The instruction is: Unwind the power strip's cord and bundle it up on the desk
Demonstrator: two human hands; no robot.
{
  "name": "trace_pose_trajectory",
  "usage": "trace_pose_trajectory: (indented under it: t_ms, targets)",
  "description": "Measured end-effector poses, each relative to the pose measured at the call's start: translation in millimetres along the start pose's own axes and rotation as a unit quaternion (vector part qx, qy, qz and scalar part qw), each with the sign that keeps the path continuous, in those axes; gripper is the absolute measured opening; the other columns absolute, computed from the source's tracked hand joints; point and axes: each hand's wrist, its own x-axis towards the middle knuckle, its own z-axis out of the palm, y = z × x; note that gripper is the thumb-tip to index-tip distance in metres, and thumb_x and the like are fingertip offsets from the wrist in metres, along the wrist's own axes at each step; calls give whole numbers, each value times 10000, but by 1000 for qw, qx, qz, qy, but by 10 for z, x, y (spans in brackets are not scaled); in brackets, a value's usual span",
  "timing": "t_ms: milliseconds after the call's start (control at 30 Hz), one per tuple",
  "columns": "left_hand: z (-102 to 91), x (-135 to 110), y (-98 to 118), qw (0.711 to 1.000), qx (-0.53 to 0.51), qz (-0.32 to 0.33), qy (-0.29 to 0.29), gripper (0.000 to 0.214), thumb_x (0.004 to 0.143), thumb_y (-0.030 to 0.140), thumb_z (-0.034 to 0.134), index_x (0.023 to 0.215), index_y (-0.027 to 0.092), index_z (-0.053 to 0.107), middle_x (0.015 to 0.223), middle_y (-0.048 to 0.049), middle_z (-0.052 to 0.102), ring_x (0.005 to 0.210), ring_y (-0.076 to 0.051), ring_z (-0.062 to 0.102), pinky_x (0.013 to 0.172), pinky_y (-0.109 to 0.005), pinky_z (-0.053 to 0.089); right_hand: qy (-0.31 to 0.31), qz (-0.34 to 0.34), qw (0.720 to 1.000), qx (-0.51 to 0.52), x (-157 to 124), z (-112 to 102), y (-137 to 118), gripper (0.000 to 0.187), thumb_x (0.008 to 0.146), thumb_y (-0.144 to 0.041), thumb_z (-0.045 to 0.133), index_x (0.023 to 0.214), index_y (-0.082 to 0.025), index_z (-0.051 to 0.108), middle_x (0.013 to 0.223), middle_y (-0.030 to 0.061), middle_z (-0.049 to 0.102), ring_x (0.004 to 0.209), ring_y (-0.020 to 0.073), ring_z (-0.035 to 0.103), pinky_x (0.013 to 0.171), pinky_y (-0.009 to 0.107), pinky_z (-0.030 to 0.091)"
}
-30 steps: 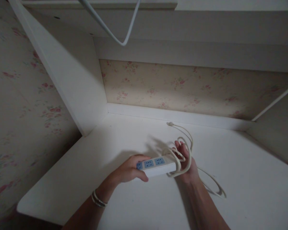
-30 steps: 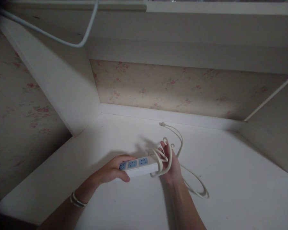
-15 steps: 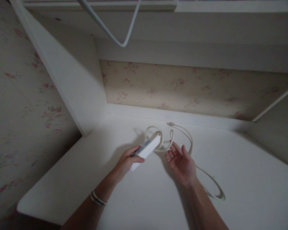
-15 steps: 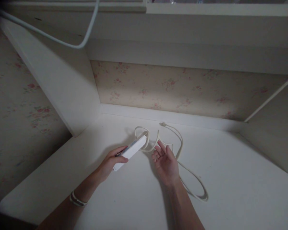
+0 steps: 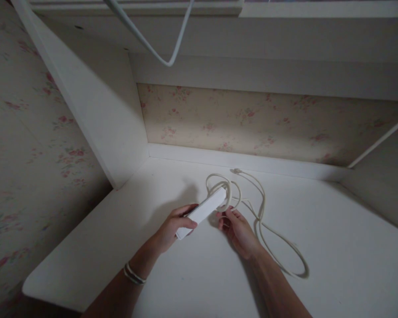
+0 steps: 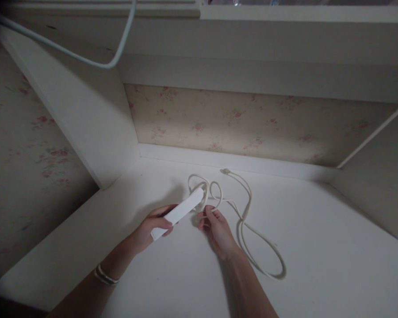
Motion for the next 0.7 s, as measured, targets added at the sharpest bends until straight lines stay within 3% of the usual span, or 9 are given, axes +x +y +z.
trace_pose_trajectory:
  t_ms: [167,300,467,633,700]
  targets:
    - [-12,-68,68,994,67,-64,-49,603,473,101,698,1066,210,720,1015,-18,686,912,-220,559,704,-253,395,17,-29,998,57,36,-82,-97,266,676,-335,792,867,-220,647,754,-24,676,621,118,590,566,242,465]
    - [24,-88,115,983,144,-74,-83,542,485,122,719,1012,250,741,959,31,697,937,-228,563,753,-258,403,43,-32,992,118,48,-212,-263,240,732,-373,755,895,-244,634,703,-30,664,535,113,586,462,225,454]
    - [-3,-35,72,977,200,-68,-35,525,525,179,720,1046,244,728,904,32,697,820,-195,570,637,-228,372,51,-73,972,219,21,-347,-399,160,769,-366,739,865,-290,635,720,-62,672,613,119,623,590,262,541]
    - [-45,22,41,987,136,-48,71,511,588,235,709,1096,189,694,835,3,669,689,-153,537,562,-227,307,50,-104,961,251,25,-407,-393,94,789,-340,721,808,-282,650,755,-75,680,722,111,626,730,283,537]
    - [-51,26,51,992,103,-16,72,437,621,240,690,1054,174,699,744,14,618,613,-119,484,540,-228,280,48,-102,966,231,35,-377,-356,117,783,-378,721,789,-277,661,739,-66,674,704,111,611,708,284,516]
